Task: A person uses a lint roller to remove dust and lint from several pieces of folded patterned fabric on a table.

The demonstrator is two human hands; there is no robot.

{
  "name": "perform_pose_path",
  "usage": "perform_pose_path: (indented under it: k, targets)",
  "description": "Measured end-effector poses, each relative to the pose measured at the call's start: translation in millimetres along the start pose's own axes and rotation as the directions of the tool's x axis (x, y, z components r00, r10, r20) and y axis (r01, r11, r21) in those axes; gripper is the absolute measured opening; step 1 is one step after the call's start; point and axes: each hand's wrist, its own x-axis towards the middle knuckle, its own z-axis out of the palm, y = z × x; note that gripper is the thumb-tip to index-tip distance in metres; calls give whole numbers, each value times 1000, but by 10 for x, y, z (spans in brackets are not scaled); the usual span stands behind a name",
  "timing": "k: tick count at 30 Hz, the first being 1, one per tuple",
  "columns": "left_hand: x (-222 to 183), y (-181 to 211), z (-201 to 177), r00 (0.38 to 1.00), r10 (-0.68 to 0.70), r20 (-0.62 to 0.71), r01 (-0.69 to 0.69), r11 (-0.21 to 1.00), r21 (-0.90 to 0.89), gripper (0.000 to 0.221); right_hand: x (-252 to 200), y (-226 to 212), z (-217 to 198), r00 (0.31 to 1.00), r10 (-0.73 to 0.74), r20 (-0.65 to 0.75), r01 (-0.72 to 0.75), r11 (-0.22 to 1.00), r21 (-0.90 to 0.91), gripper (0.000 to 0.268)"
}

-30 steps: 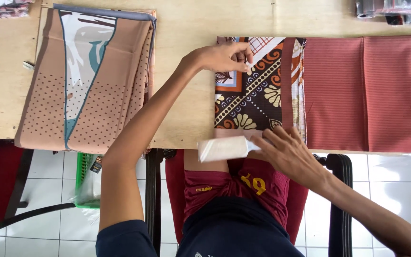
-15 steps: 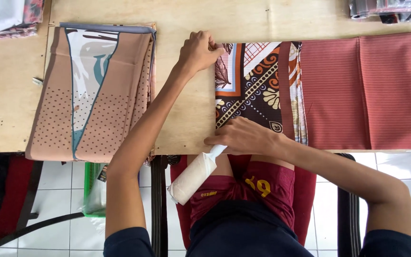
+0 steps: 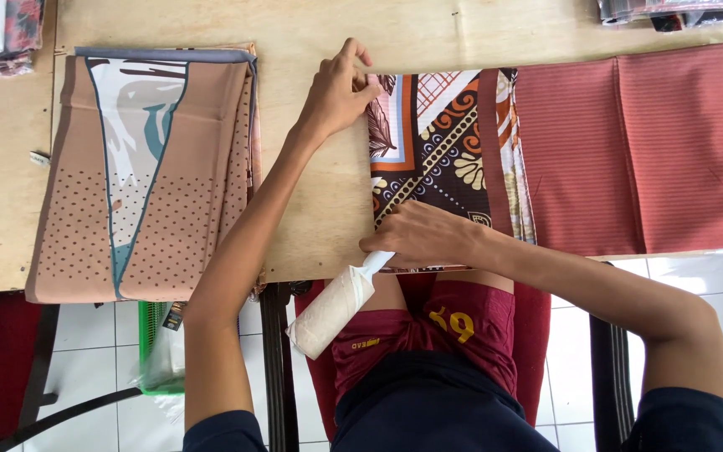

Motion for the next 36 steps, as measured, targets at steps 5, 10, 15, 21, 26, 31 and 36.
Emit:
perform_pose_path:
  k: [5, 10, 15, 21, 26, 31, 36]
  targets:
    - [-58, 103, -78, 995, 88, 38, -85, 994, -70, 28, 82, -28, 18, 1000, -11, -20, 13, 998, 69, 13]
    - [-84, -56, -172, 985, 173, -12, -173, 975, -140, 22, 262, -103, -60, 995, -62, -79, 68, 995, 70, 18]
    - [-222, -74, -459, 995, 101, -21, -104, 975, -195, 13, 480, -153, -93, 974, -157, -164, 173, 981, 88, 6]
    - [-473, -134, -840, 1000, -30, -6, 29, 986, -167, 6, 827, -295, -147, 945, -215, -247, 255, 956, 145, 12]
    - [-692, -250, -1141, 997, -76, -35, 71, 989, -133, 5, 1104, -386, -160, 936, -260, -236, 294, 947, 127, 13]
    - [-878, -307, -1297, 986, -162, -33, 156, 979, -132, 9, 1318, -434, -55, 916, -288, -280, 333, 934, 130, 15]
    - [-906, -543, -1190, 990, -138, -5, 137, 990, -42, 11, 1329, -432, -53, 927, -268, -262, 305, 946, 111, 22]
